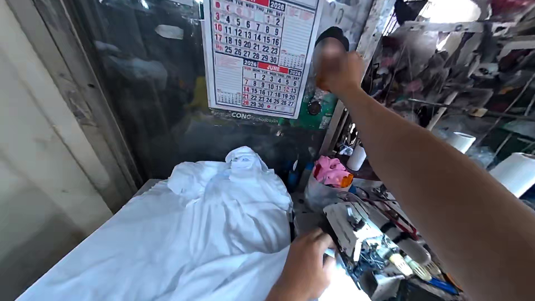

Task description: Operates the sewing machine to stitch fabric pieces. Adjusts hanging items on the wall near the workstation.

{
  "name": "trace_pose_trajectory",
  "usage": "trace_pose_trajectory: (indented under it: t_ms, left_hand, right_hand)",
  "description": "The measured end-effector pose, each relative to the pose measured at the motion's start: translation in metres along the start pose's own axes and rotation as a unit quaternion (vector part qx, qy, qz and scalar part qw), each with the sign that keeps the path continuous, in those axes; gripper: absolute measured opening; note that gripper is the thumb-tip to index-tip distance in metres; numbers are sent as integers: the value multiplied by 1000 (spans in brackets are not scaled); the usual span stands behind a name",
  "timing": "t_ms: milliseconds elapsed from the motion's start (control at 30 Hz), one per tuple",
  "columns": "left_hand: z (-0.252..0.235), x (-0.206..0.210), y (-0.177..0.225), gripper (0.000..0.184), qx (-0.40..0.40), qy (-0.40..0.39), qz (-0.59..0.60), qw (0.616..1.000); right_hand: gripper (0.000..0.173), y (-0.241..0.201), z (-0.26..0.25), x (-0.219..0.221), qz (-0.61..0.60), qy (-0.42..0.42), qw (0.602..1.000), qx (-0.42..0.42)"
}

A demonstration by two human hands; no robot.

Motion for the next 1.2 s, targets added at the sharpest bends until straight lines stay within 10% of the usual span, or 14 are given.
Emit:
trace_pose_trajectory:
  t_ms: [367,567,1200]
  left_hand:
    - [-1,0,2,15,12,2,-6,1000]
    - [-1,0,2,14,9,2,-8,1000]
    - [-1,1,2,17,5,-16,-1,1000]
  right_hand:
    - [26,17,28,46,100,-147,980,-93]
    - [30,8,9,14,51,9,998,-36]
    - [18,27,77,67,181,-208,923,-269]
Point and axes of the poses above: each hand's wrist, its own z-axis away from the middle knuckle, its own x-axis out of the palm, y = z × x, the point moved 9 cm from there along -z, towards the middle knuckle, and after that the axes turned 14 degrees about y, right-handed, at the moved point
